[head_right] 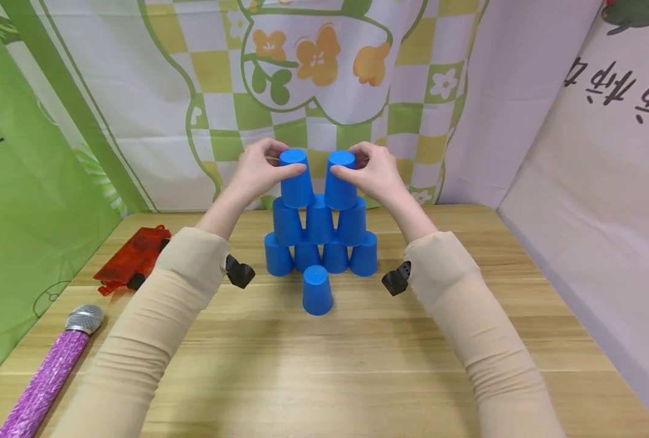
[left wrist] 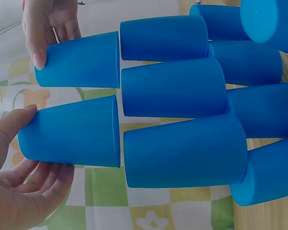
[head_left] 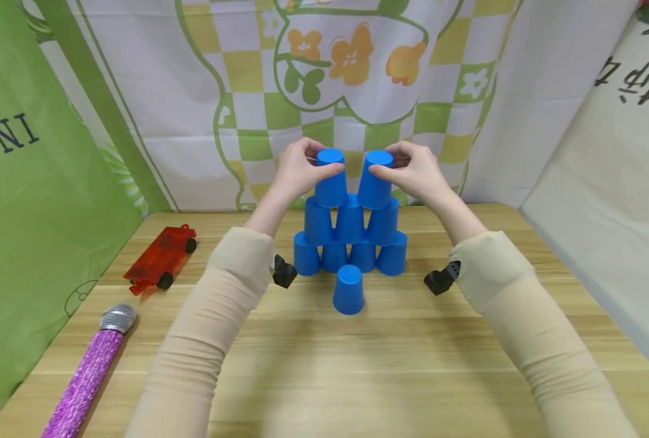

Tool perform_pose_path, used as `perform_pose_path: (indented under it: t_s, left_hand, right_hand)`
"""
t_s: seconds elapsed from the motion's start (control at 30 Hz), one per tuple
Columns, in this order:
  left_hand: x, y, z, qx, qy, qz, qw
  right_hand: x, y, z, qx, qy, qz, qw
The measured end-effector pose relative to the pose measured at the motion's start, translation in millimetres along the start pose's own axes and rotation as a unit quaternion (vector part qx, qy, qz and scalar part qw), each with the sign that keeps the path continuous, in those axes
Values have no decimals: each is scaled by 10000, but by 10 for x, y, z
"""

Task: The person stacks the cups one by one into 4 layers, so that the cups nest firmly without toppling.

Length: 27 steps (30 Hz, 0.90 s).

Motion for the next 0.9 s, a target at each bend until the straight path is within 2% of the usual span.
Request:
perform_pose_path:
  t_s: [0.9]
  left_hand:
    - [89, -4, 27, 28, 176, 3, 9998]
  right_hand:
    - [65, -30, -12, 14, 44, 14, 10000]
Point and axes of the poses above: each hand's wrist, its own y-axis away from the middle knuckle, its own x-axis out of the palm, z = x × y, the point moved 2 cm from there along -y, towards the middle knuckle, and after that the axes turned 3 degrees about -y, right-handed, at the moved point
